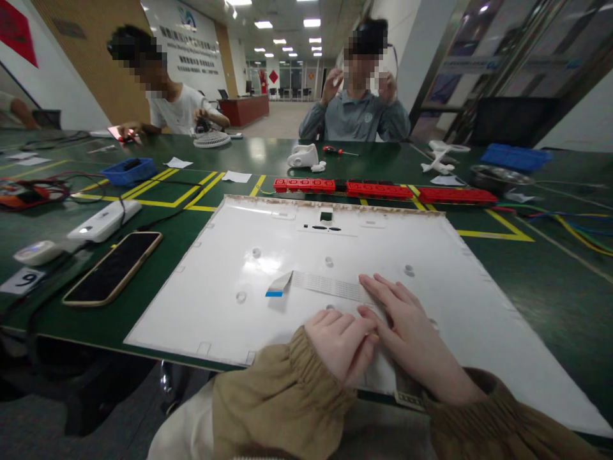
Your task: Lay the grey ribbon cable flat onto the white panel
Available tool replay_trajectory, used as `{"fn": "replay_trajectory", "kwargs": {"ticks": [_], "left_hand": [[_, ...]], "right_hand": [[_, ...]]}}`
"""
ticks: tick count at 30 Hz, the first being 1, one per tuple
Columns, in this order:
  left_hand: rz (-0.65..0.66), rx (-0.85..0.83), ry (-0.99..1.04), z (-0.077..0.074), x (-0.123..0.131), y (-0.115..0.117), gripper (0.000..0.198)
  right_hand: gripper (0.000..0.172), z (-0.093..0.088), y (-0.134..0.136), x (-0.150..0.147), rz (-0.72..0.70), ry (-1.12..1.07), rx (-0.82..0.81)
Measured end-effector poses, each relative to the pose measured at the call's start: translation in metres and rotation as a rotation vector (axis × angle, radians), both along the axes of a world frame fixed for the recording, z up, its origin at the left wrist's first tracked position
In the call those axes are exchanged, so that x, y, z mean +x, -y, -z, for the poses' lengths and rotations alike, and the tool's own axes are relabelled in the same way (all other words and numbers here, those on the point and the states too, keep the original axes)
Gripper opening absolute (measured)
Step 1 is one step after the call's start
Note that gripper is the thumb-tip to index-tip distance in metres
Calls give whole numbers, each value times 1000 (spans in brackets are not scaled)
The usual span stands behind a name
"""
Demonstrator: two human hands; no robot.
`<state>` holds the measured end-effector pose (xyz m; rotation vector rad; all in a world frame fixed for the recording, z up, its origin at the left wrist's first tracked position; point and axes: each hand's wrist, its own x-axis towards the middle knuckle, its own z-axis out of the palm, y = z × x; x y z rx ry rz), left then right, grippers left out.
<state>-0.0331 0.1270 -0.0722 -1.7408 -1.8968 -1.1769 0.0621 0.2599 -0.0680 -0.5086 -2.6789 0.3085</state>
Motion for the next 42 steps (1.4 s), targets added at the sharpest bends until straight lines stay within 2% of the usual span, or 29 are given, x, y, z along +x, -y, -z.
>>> {"fn": "replay_trajectory", "kwargs": {"ticks": [15,24,30,33,37,42], "left_hand": [[6,-16,-19,1,0,0,28],[0,3,-11,1,0,-1,26],[-2,-3,-25,3,0,0,26],[6,-15,-25,2,0,0,25],[67,12,-36,1,0,1,23],[110,10,-20,9,0,1,21]], "right_hand": [[26,-8,3,9,-54,-136,45],[25,-14,6,11,-54,-235,73],[23,-12,6,11,-31,-256,52],[19,-11,6,10,8,-287,11],[14,-13,7,11,164,-380,-74],[15,-15,8,13,263,-446,-229]]}}
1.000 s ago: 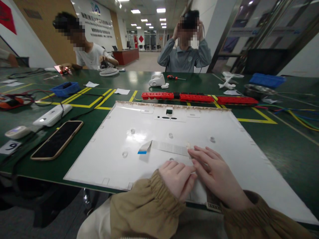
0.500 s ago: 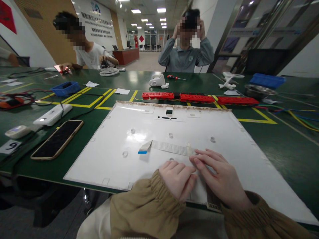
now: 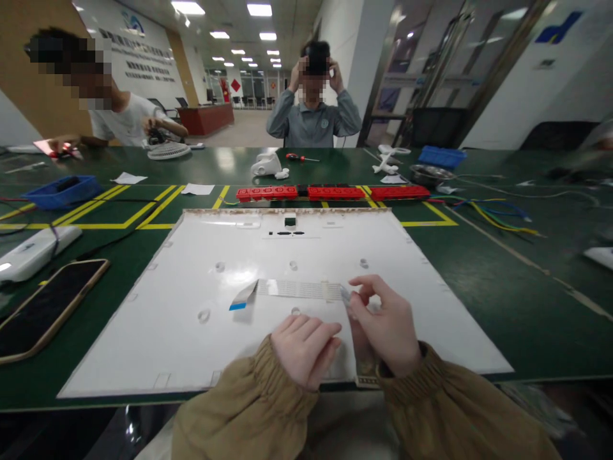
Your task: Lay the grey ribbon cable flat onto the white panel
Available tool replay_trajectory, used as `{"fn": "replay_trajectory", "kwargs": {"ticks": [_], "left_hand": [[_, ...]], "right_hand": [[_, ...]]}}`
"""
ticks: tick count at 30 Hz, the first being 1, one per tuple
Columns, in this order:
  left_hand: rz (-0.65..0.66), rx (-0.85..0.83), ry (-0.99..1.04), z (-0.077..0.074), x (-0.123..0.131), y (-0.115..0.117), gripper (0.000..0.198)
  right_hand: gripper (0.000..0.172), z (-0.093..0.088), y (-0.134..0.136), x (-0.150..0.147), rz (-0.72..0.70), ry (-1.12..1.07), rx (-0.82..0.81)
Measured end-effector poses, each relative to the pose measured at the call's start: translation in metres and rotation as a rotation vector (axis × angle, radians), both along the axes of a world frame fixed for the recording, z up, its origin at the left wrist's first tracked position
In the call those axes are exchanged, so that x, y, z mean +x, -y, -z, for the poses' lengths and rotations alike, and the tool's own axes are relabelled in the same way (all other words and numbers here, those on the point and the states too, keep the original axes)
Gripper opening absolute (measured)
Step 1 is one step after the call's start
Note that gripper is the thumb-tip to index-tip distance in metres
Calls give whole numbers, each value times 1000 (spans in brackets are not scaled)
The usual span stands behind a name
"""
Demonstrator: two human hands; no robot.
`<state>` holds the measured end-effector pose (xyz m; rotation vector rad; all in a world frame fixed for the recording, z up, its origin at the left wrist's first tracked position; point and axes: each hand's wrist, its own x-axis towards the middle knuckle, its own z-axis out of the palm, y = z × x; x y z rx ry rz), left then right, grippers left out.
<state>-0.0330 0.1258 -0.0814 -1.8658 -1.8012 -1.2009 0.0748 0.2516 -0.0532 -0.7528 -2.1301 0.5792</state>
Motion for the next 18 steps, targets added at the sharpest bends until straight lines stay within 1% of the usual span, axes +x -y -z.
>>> {"fn": "replay_trajectory", "kwargs": {"ticks": [5,8,11,14,16,18], "left_hand": [[124,-56,-67,9,-4,0,18],[192,-89,-122,14,-8,0,23],[259,-122,-226,20,-12,0,30],[276,-99,-298,28,-17,-2,37],[261,-53,-344,34,-21,-4,39],[274,-44,-410,39,-26,-6,45]], "right_hand": [[20,2,1,-1,-46,24,-128],[20,4,0,-2,-20,-13,-174],[22,7,0,-3,-7,-81,-223],[23,10,1,-3,2,-95,-264],[24,11,2,-2,-2,-85,-267],[24,12,2,-2,4,-79,-258]]}}
